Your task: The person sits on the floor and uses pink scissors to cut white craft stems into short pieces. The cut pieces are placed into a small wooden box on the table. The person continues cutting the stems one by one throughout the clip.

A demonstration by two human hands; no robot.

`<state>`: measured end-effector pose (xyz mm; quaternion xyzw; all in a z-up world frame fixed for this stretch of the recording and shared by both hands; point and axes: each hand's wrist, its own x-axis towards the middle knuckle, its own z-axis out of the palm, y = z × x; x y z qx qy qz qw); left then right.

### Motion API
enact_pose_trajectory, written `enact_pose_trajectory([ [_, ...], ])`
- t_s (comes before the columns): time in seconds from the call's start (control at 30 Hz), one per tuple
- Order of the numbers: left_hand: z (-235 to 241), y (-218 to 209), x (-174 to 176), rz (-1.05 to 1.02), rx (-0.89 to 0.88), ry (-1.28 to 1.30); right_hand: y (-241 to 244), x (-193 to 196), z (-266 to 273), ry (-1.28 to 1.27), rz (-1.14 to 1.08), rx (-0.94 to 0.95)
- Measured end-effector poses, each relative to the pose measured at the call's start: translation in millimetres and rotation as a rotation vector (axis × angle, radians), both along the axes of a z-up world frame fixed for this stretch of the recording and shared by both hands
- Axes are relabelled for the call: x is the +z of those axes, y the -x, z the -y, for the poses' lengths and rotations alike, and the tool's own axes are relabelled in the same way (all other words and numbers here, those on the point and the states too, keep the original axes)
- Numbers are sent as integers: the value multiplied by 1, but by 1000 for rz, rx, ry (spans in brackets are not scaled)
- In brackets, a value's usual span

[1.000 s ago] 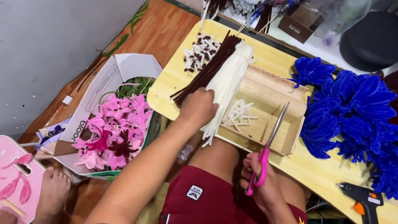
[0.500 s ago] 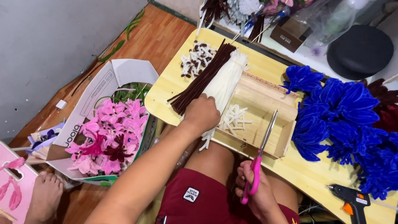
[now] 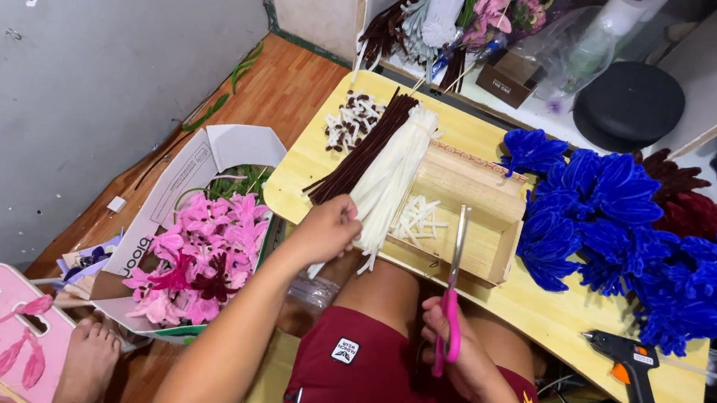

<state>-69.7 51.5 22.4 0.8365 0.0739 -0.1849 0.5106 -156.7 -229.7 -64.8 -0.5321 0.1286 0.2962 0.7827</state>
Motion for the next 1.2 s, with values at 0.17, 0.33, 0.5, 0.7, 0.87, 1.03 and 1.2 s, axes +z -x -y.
enact_pose_trajectory([
  [0.17, -6, 33, 15, -68, 26, 103, 2, 0, -4, 92, 3, 140],
  [0.33, -7, 22, -13, -36, 45, 69, -3, 1, -19, 114, -1, 157],
  [0.5, 1, -11, -31, -200, 392, 728, -1, 5, -19, 56, -5, 143],
  [0.7, 9, -24, -18, -253, 298, 982, 0, 2, -8, 28, -30, 115],
  [0.87, 21, -26, 2, -189, 345, 832, -2, -4, -6, 16, -11, 116],
  [1.03, 29, -9, 14, -172, 199, 563, -1, -6, 3, 35, 51, 145],
  [1.2, 29, 13, 22, -32, -32, 263, -6, 4, 3, 116, 61, 206],
])
